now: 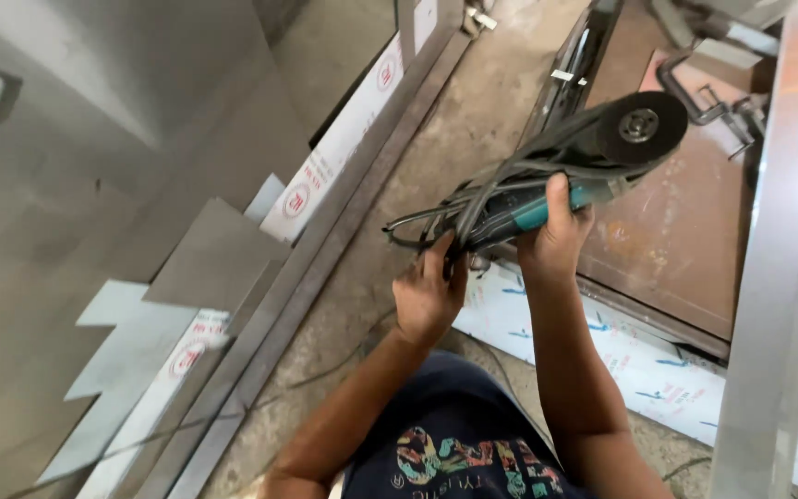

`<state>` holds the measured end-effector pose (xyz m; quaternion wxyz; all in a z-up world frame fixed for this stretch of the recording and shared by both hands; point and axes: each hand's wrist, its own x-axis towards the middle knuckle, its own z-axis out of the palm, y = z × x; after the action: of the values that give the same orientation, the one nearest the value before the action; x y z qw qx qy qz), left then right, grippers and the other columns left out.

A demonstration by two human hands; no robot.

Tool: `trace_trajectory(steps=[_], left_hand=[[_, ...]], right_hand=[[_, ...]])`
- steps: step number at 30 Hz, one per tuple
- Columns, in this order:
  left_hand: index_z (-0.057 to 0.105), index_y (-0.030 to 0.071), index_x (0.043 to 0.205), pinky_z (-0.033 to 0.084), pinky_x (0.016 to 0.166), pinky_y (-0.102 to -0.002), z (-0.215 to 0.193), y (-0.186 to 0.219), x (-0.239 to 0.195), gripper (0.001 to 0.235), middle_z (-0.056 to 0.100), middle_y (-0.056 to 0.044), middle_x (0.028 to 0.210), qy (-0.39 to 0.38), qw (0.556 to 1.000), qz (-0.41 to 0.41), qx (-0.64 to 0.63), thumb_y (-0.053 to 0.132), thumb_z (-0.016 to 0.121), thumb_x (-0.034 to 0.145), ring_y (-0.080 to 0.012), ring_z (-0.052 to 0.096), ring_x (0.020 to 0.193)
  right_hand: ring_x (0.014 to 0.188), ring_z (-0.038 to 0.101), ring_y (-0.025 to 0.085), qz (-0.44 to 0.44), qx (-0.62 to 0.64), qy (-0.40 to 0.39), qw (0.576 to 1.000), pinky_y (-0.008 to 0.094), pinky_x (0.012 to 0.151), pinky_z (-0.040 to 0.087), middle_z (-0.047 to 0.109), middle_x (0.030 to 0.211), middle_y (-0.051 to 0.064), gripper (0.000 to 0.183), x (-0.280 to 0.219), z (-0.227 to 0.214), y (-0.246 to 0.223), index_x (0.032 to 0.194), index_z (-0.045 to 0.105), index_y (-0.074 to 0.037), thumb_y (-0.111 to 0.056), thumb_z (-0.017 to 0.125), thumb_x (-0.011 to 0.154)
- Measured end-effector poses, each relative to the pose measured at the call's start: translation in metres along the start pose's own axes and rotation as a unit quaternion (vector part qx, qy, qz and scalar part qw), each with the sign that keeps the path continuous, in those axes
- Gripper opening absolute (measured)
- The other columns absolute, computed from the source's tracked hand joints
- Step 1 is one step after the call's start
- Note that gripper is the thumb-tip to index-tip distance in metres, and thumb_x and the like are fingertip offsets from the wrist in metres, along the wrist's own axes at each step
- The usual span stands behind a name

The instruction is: The person handles long stainless steel angle bars and a stainless sheet on a workbench, unwraps protective film from a bar, positions and aligns the bars around the sheet, and fits corner pieces to form a rectangular frame. They briefly pick up an angle grinder and its cord before setting it aside and continue fitting the frame edges by hand.

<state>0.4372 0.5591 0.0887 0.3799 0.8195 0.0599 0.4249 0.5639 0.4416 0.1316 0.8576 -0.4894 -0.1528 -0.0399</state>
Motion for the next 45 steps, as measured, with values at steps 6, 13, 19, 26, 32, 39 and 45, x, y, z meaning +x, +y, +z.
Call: trace_trajectory(steps=[6,13,19,26,32,39,45], left_hand=[[0.06,0.0,0.123,0.047,0.046,-0.032,-0.007,-0.026,0.002,0.037,0.064,-0.003,0.068,0.018,0.999,0.047,0.015,0.015,0.08,0.095,-0.0185,0.058,0.049],[0.059,0.007,0.101,0.045,0.039,-0.028,0.005,-0.091,-0.038,0.037,0.06,-0.003,0.058,-0.012,0.99,-0.133,-0.052,0.025,0.088,0.086,-0.0114,0.057,0.044],[0.072,0.009,0.109,0.06,0.056,-0.027,-0.006,-0.097,-0.041,0.018,0.077,-0.008,0.1,-0.142,0.919,-0.09,-0.356,0.02,0.058,0.11,-0.0132,0.072,0.071],[0.07,0.005,0.129,0.059,0.084,-0.031,0.014,-0.147,-0.003,0.028,0.076,-0.011,0.116,-0.215,0.815,-0.28,-0.459,0.017,0.065,0.104,-0.0163,0.072,0.097],[0.055,0.002,0.122,0.063,0.087,-0.039,0.024,-0.184,0.096,0.025,0.075,-0.018,0.106,-0.034,0.629,-0.322,-0.706,0.001,0.071,0.102,-0.0261,0.075,0.095],[0.057,0.003,0.147,0.05,0.066,-0.022,0.038,-0.205,0.212,0.048,0.077,-0.005,0.096,-0.146,0.76,-0.354,-0.526,0.013,0.067,0.102,-0.0156,0.073,0.083],[0.054,0.009,0.154,0.044,0.065,-0.025,0.101,-0.267,0.269,0.05,0.057,0.003,0.082,-0.286,0.791,-0.293,-0.454,0.015,0.064,0.106,-0.0074,0.049,0.073]], right_hand=[[0.113,0.068,0.026,0.007,0.044,0.052,0.998,0.044,0.101,0.058,0.067,0.125,0.011,0.05,0.001,0.004,0.008,0.138,0.053,-0.003,-0.026,0.077,0.1],[0.116,0.068,0.026,0.004,0.077,0.051,0.996,0.044,0.103,0.058,0.067,0.125,0.009,0.055,-0.003,0.036,0.021,0.137,0.053,-0.005,-0.033,0.077,0.097],[0.115,0.067,0.025,0.055,0.107,0.04,0.992,0.043,0.106,0.056,0.068,0.123,0.009,0.05,-0.004,0.052,0.033,0.135,0.058,-0.002,-0.04,0.07,0.104],[0.109,0.07,0.025,0.125,0.143,0.03,0.981,0.041,0.1,0.059,0.07,0.121,0.01,0.047,0.01,0.068,0.028,0.134,0.058,-0.004,-0.042,0.064,0.106],[0.1,0.073,0.025,0.165,0.041,0.106,0.98,0.04,0.09,0.062,0.073,0.113,0.011,0.048,0.041,0.054,0.058,0.128,0.062,0.0,-0.039,0.07,0.101],[0.091,0.071,0.023,0.132,-0.017,0.141,0.981,0.038,0.08,0.061,0.072,0.106,0.01,0.042,0.11,0.029,0.094,0.125,0.064,0.0,-0.033,0.074,0.1],[0.097,0.073,0.024,0.181,0.16,0.194,0.951,0.039,0.085,0.063,0.074,0.111,0.01,0.04,0.202,-0.006,0.111,0.127,0.067,-0.003,-0.035,0.068,0.103]])
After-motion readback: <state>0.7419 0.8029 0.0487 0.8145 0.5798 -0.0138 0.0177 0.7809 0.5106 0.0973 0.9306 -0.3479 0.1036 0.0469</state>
